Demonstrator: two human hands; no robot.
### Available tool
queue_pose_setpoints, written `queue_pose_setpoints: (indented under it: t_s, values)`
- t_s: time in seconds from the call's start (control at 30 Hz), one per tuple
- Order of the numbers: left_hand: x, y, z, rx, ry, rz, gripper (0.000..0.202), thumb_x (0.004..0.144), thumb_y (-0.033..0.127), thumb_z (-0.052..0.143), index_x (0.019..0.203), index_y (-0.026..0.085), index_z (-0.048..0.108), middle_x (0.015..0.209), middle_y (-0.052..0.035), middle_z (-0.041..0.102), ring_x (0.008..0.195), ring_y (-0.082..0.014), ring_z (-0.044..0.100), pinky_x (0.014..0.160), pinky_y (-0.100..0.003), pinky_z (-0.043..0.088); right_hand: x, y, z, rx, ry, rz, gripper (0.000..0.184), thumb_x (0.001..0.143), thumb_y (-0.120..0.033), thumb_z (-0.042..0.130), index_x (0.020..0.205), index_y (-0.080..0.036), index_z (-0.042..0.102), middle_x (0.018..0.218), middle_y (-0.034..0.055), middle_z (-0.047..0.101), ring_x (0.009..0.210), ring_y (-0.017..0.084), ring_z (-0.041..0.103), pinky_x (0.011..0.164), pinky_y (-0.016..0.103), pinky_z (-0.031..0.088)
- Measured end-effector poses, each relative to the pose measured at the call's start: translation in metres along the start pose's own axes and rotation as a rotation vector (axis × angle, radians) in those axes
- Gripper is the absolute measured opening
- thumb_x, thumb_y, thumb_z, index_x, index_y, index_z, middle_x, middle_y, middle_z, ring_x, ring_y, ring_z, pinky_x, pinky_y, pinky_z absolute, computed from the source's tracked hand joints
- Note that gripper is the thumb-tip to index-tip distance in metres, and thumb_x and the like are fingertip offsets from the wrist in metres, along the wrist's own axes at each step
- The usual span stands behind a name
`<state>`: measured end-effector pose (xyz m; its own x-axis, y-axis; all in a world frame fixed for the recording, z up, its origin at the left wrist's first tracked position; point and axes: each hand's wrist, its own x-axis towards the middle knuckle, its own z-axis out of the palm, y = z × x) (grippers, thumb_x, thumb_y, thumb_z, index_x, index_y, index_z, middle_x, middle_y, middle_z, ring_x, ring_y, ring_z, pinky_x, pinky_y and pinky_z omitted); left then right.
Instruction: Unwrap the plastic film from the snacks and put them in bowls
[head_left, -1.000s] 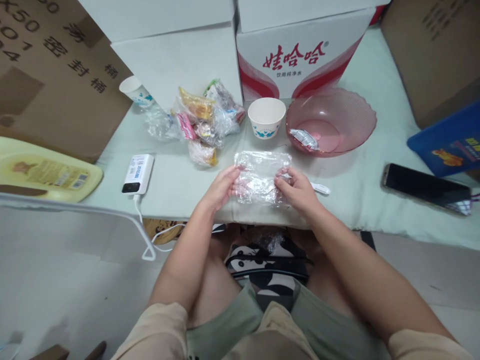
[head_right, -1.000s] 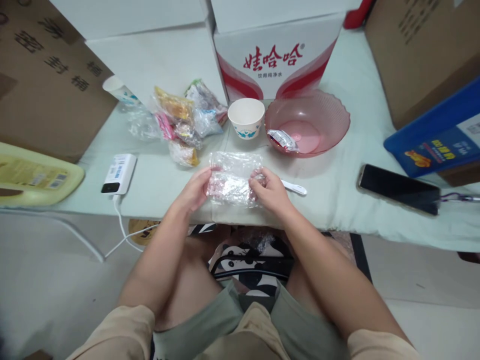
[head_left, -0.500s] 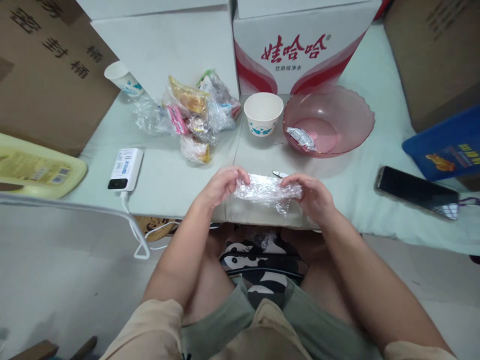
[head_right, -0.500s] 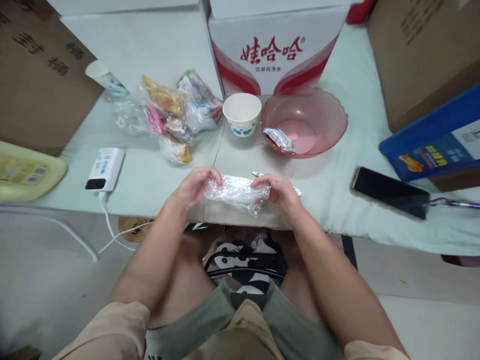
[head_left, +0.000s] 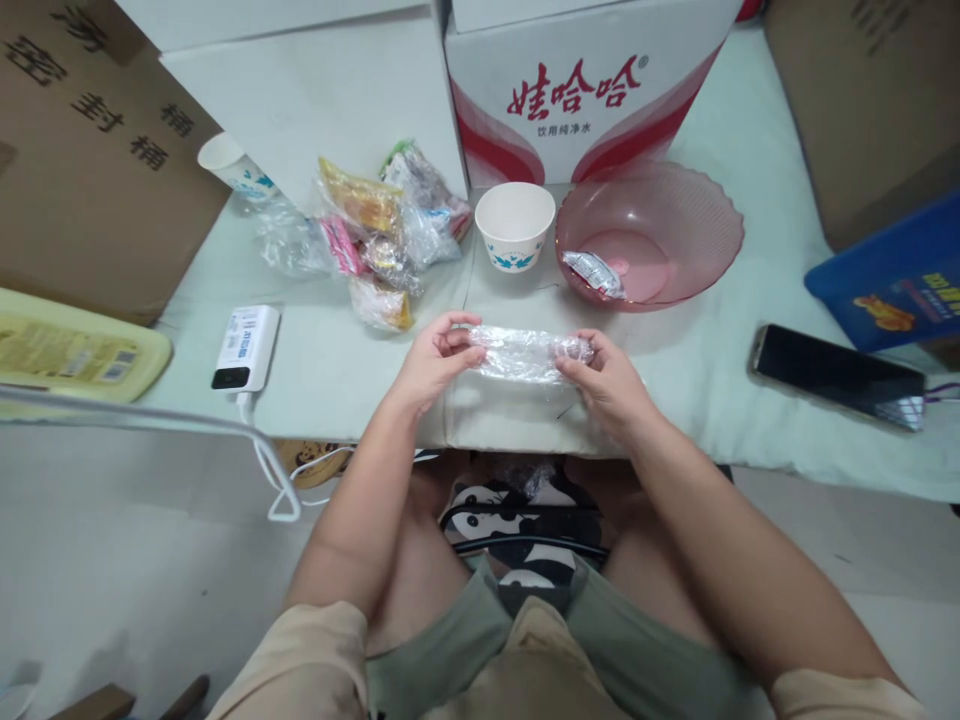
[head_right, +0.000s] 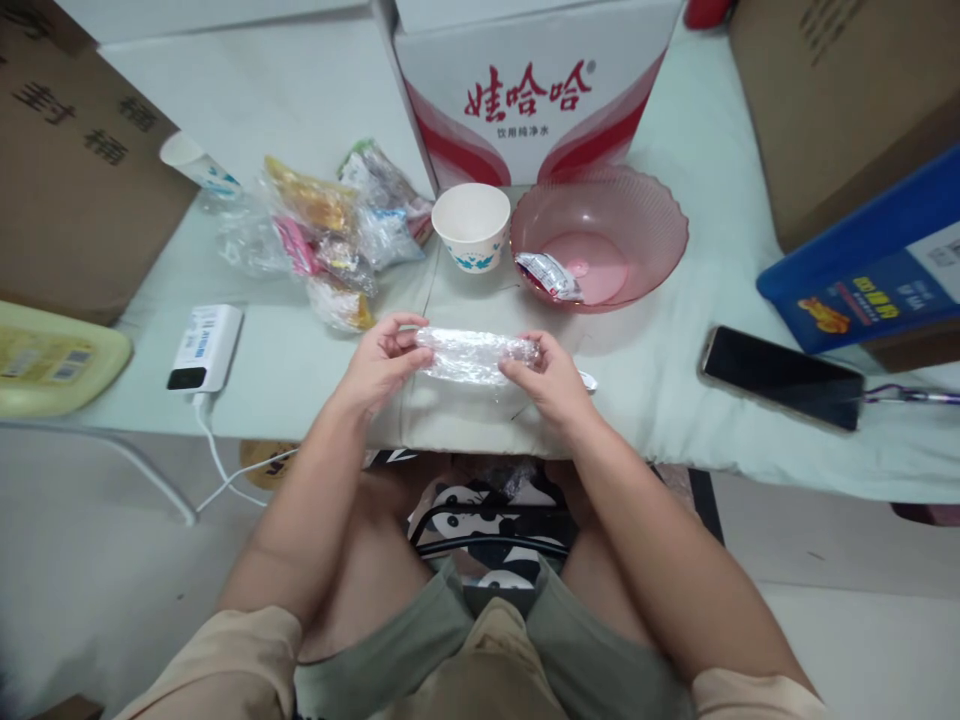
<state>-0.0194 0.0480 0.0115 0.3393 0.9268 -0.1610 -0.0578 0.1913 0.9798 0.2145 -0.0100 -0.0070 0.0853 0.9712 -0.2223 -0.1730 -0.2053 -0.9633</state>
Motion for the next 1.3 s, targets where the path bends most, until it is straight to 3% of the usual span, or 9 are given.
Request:
queue_pose_setpoints:
  t_s: [0.27,0.37,0.43,0.57,0.7,0.8,0.97,1.1,1.3]
  values:
    - [-0.004,-0.002,0.007,0.187,0.344,0.259,0.027,0.069,0.029,0.081,0.082,0.020,0.058,0.068,0.0046,0.056,0.061,-0.0082,0.053,0.060,-0.021,0.043,-0.007,-0.006,0.009,-0.207,0.216,-0.224,0.030,0.074,-0.037,0.071,0.093,-0.025,0.051,0.075,-0.0041,0.056,0.067,0.014,0.053,0.063,0.027,0.044]
    - [-0.009,-0.009,0.019,0.226,0.181,0.174,0.027,0.076,0.039,0.078,0.084,0.019,0.062,0.071,0.0006,0.063,0.065,-0.0110,0.059,0.064,-0.024,0.047,-0.012,-0.007,0.013,-0.387,0.247,-0.388,0.018,0.080,-0.036,0.066,0.087,-0.024,0.054,0.082,0.0000,0.060,0.076,0.018,0.057,0.072,0.032,0.047]
    - [-0.011,-0.015,0.029,0.179,0.048,0.159,0.045,0.074,0.046,0.081,0.107,0.020,0.064,0.107,-0.0091,0.071,0.098,-0.0198,0.068,0.083,-0.031,0.053,-0.016,-0.006,0.018,-0.440,0.190,-0.505,0.014,0.085,-0.036,0.063,0.088,-0.024,0.055,0.095,0.0039,0.067,0.089,0.021,0.062,0.083,0.036,0.049]
    - [-0.011,-0.020,0.040,0.071,-0.121,0.206,0.081,0.073,0.055,0.081,0.141,0.028,0.048,0.156,-0.0133,0.045,0.141,-0.0299,0.047,0.109,-0.041,0.044,-0.021,-0.002,0.029,-0.350,-0.059,-0.487,0.020,0.092,-0.042,0.057,0.103,-0.025,0.054,0.106,0.0047,0.068,0.094,0.021,0.064,0.084,0.036,0.051]
    - [-0.009,-0.017,0.039,0.096,-0.085,0.230,0.060,0.077,0.058,0.076,0.124,0.023,0.063,0.137,-0.0129,0.060,0.127,-0.0266,0.058,0.104,-0.038,0.048,-0.019,0.003,0.036,-0.206,-0.126,-0.315,0.033,0.093,-0.053,0.056,0.110,-0.025,0.052,0.089,0.0001,0.063,0.074,0.016,0.059,0.069,0.031,0.049]
    - [-0.010,-0.015,0.036,0.142,-0.004,0.210,0.048,0.075,0.059,0.078,0.099,0.018,0.072,0.121,-0.0117,0.065,0.109,-0.0233,0.065,0.090,-0.032,0.052,-0.013,0.007,0.038,-0.188,0.055,-0.247,0.039,0.086,-0.056,0.064,0.107,-0.025,0.050,0.079,-0.0024,0.058,0.067,0.014,0.055,0.063,0.028,0.046]
    - [-0.013,-0.011,0.035,-0.131,0.009,0.039,0.058,0.068,0.056,0.084,0.110,0.020,0.066,0.092,-0.0035,0.071,0.079,-0.0154,0.066,0.073,-0.027,0.051,-0.005,0.008,0.043,-0.148,0.079,-0.208,0.060,0.067,-0.055,0.081,0.110,-0.026,0.052,0.097,0.0022,0.061,0.083,0.017,0.060,0.068,0.030,0.050]
    - [-0.014,-0.005,0.033,-0.234,-0.020,0.048,0.068,0.061,0.049,0.090,0.116,0.021,0.059,0.110,-0.0072,0.071,0.088,-0.0158,0.067,0.081,-0.028,0.052,-0.012,0.004,0.047,-0.129,-0.088,-0.186,0.049,0.068,-0.059,0.079,0.093,-0.024,0.056,0.088,-0.0001,0.063,0.077,0.016,0.058,0.070,0.031,0.049]
    - [-0.014,-0.001,0.019,-0.189,0.099,0.102,0.049,0.071,0.042,0.082,0.108,0.020,0.059,0.116,-0.0081,0.066,0.102,-0.0176,0.065,0.093,-0.034,0.049,-0.004,-0.026,0.034,-0.272,0.101,-0.313,0.043,0.071,-0.054,0.077,0.077,-0.023,0.047,0.068,-0.0054,0.050,0.061,0.012,0.043,0.058,0.025,0.037]
